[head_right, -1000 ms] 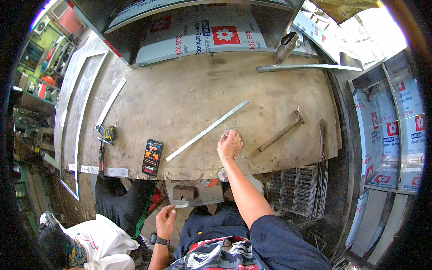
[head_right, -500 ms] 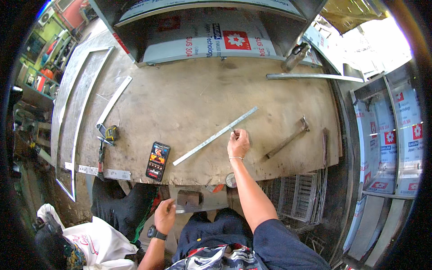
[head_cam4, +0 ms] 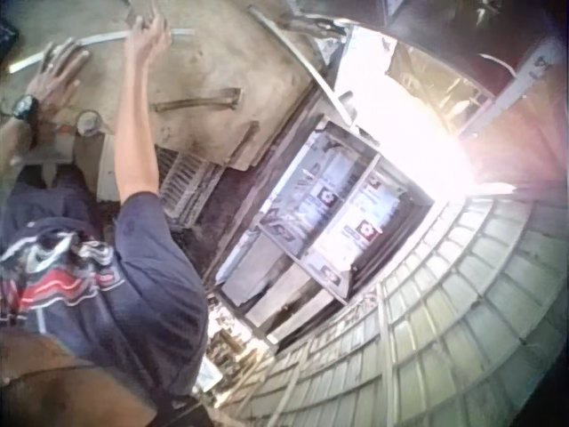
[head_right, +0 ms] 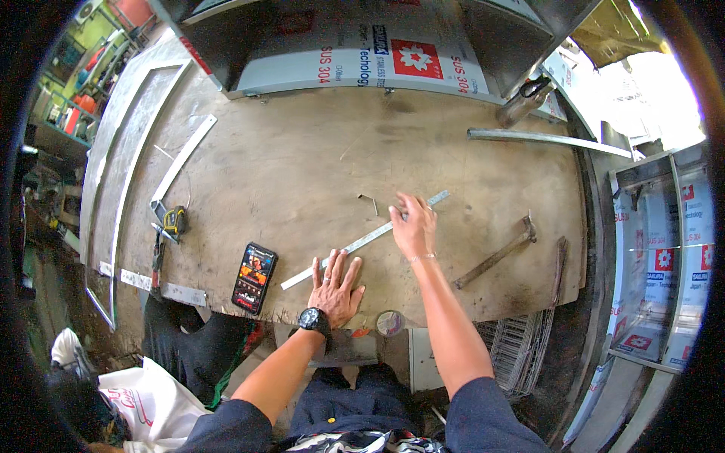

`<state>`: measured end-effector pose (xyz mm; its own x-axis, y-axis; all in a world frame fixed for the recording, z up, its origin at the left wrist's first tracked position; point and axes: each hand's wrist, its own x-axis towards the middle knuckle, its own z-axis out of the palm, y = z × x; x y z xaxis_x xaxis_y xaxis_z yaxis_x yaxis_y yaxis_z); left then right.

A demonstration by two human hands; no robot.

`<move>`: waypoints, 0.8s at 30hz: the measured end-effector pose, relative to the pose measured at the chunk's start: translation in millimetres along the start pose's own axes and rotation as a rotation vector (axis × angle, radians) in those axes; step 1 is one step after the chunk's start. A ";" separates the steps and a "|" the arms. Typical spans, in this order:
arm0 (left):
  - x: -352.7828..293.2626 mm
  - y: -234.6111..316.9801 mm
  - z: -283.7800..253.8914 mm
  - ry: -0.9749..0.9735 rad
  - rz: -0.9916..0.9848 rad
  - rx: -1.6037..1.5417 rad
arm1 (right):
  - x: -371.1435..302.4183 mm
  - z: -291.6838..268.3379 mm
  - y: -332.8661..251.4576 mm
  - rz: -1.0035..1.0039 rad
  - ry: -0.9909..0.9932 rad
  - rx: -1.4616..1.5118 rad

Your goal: The person measures and marks metal profiles using a tape measure and marker, then fits small metal pieces into a larger metal frame structure. They also use a hammer to secure components.

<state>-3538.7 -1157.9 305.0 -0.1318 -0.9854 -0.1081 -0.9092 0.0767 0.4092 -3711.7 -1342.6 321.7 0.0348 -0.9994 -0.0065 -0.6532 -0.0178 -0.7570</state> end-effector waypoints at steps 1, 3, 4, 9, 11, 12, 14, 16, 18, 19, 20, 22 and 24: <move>0.2 0.8 2.4 0.022 -0.024 -0.016 | -10.3 -6.3 6.3 -0.066 0.062 -0.143; 1.4 4.0 3.3 0.012 -0.037 -0.005 | -23.8 -10.1 10.7 -0.165 0.116 -0.290; 3.2 4.4 1.9 0.013 -0.043 0.005 | -27.0 -6.6 5.0 -0.200 0.119 -0.292; 4.3 5.8 0.9 -0.041 -0.056 0.039 | -15.5 26.1 4.8 -0.349 0.212 -0.360; 2.0 3.4 3.5 -0.018 -0.044 0.031 | -11.5 31.7 5.1 -0.369 0.250 -0.354; 1.9 0.9 5.0 -0.007 -0.032 0.031 | -10.6 32.9 5.7 -0.380 0.267 -0.351; 3.4 2.1 4.1 0.005 -0.037 -0.008 | -13.1 24.2 9.1 -0.342 0.194 -0.354; 3.1 2.3 6.6 0.032 -0.056 -0.028 | -12.8 12.1 13.4 -0.384 0.196 -0.391; 0.2 -3.0 8.5 0.085 -0.049 -0.027 | -8.7 -4.0 22.0 -0.468 0.095 -0.586; -0.9 -1.2 7.1 0.064 -0.072 -0.032 | -3.6 -11.8 25.1 -0.537 0.018 -0.632; 2.0 2.4 3.2 0.046 -0.097 -0.023 | -1.4 -23.4 32.9 -0.534 -0.014 -0.623; 3.6 2.9 3.6 0.080 -0.062 -0.043 | -9.7 -40.0 31.3 -0.468 -0.122 -0.562; 2.4 5.1 1.0 0.183 -0.005 -0.069 | -26.0 -50.9 39.8 -0.471 -0.125 -0.542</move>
<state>-3544.0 -1159.7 305.9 -0.0478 -0.9974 0.0535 -0.8795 0.0674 0.4711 -3777.1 -1318.9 325.0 0.4692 -0.8717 0.1414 -0.8295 -0.4900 -0.2681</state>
